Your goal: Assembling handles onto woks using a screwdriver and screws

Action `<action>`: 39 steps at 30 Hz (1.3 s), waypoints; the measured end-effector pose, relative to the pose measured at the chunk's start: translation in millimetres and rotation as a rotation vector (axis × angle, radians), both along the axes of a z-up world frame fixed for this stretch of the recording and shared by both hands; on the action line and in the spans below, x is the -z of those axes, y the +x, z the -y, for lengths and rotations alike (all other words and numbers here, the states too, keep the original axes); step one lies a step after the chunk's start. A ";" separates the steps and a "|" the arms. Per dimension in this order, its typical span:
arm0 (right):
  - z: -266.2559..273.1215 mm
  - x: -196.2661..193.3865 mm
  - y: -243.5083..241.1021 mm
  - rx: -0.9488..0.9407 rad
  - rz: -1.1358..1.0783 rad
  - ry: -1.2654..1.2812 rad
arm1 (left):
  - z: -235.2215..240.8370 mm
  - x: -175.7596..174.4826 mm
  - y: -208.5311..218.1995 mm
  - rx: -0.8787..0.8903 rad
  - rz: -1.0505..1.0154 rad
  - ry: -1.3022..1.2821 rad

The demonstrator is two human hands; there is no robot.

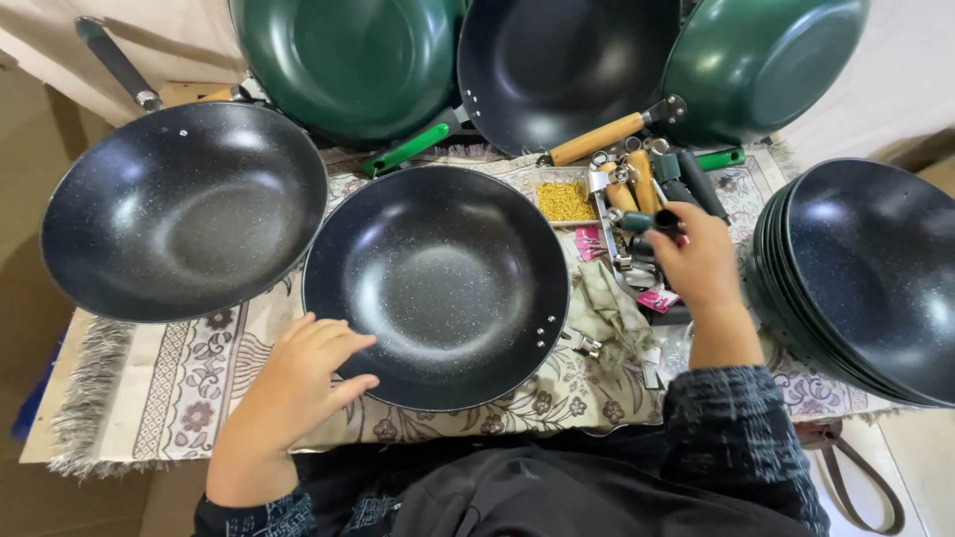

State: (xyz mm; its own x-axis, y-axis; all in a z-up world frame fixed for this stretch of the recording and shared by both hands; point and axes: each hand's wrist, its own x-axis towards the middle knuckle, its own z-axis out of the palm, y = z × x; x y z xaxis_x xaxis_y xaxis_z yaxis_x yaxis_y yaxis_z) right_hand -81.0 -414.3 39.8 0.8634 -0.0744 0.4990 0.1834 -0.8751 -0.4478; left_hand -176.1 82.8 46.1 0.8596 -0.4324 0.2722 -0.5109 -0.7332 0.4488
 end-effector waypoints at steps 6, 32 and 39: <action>5.0 4.5 -65.9 -0.096 0.207 0.675 | 54.4 -17.5 6.6 0.087 0.227 -0.185; -60.6 94.0 -151.1 -0.424 -0.194 1.648 | 194.0 -15.8 -4.2 0.410 0.162 -0.792; -67.1 77.1 -159.8 -0.467 -0.098 1.314 | 206.1 -27.3 -8.6 0.455 0.239 -0.734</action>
State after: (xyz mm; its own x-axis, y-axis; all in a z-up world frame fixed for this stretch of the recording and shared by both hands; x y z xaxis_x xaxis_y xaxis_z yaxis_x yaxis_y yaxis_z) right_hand -240.8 -347.3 -37.4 0.9648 -0.1343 0.2262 0.2584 0.3223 -0.9107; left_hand -184.7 -123.3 73.4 0.5320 -0.3639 0.7645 -0.8222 -0.0066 0.5691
